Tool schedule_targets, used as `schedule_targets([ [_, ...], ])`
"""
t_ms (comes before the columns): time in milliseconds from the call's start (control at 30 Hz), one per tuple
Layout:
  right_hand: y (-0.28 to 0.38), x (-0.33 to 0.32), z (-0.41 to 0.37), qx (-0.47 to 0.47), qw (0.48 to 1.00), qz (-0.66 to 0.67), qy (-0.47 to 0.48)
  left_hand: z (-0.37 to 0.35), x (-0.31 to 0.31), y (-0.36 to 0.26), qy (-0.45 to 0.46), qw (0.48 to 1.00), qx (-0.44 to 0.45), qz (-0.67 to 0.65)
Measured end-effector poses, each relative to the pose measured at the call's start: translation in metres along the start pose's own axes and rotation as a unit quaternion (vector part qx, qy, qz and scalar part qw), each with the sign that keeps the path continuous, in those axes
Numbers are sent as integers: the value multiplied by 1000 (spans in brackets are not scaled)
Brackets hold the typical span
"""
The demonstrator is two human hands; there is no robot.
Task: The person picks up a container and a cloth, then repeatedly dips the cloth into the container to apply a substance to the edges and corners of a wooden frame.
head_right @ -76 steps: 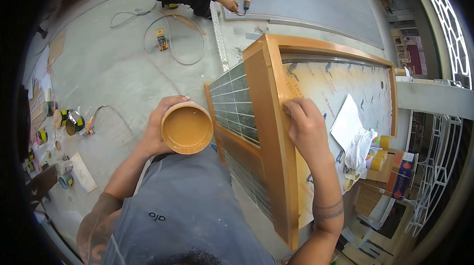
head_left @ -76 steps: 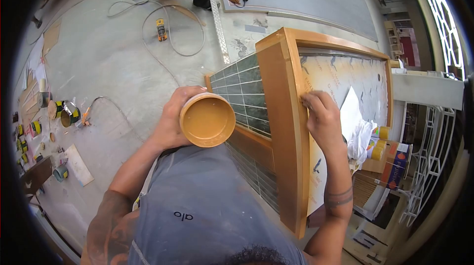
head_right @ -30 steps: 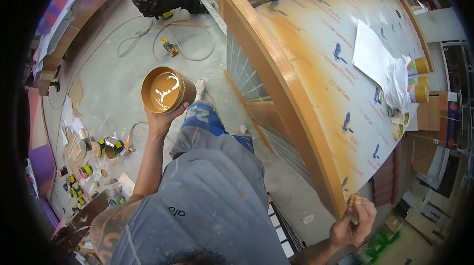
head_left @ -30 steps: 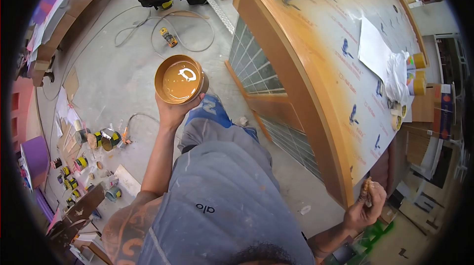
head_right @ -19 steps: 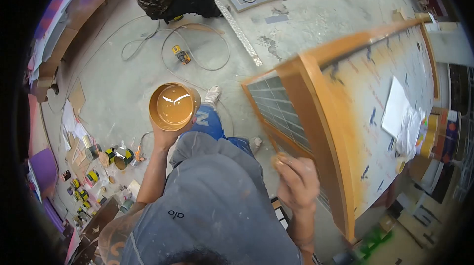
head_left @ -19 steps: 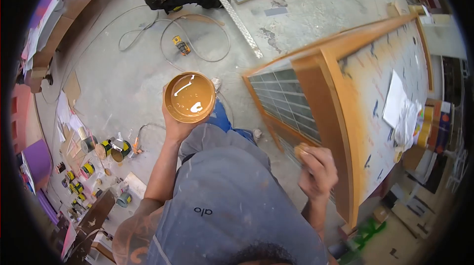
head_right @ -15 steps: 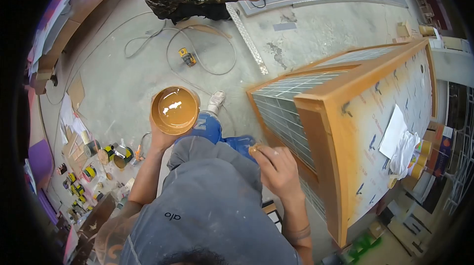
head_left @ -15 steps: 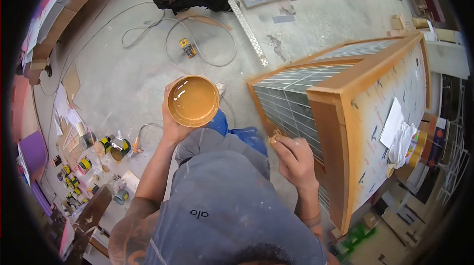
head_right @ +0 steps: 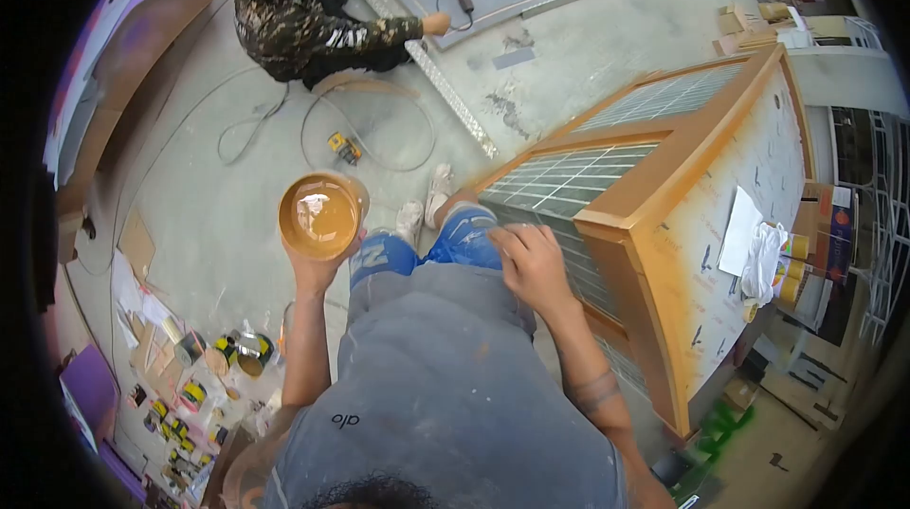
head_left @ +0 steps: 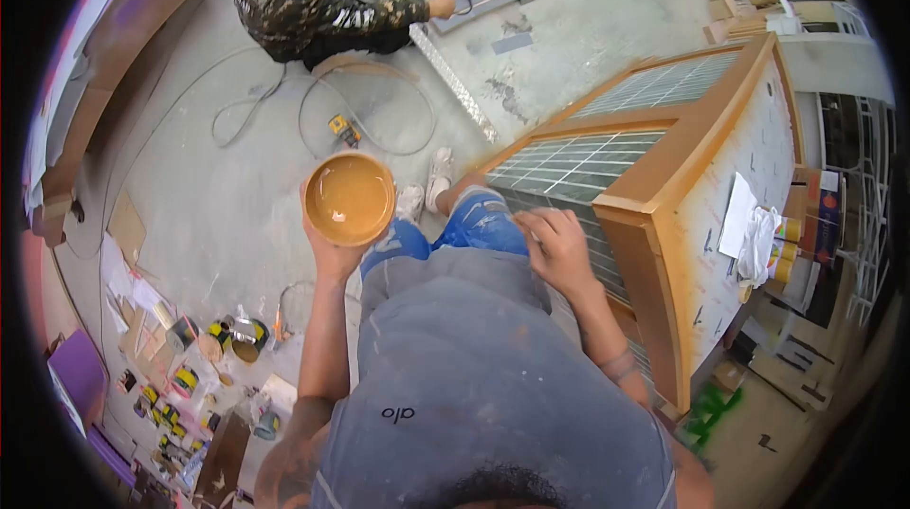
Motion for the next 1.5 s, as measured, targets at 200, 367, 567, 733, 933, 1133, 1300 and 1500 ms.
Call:
schedule_targets([
  [200,-135,76,35,129,989,-38,-58,-12,9,-1,10,998,-49,-23],
  [367,-169,72,53,175,949,71,-253,3,14,-16,48,997,-54,-17],
  [567,-193,66,50,257,863,100,-423,62,56,-76,99,992,-5,84],
  [733,-191,62,57,370,759,205,-495,122,100,-84,165,981,34,100],
  [933,-192,62,57,349,747,238,-513,165,147,-131,231,968,65,70],
  [1133,-195,67,62,312,721,280,-551,201,180,-126,298,940,151,70],
  [1300,-202,76,61,330,705,286,-558,225,198,-119,319,920,215,72],
  [1500,-202,79,62,305,714,267,-570,235,228,-146,398,885,233,65],
])
Point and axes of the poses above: each hand's wrist, its own z-axis towards the middle knuckle, its own x-axis out of the palm, y = z × x, the point moved 1 cm from there along z, towards the middle knuckle, and after that the axes turned 14 degrees about z, right-handed, at the moved point
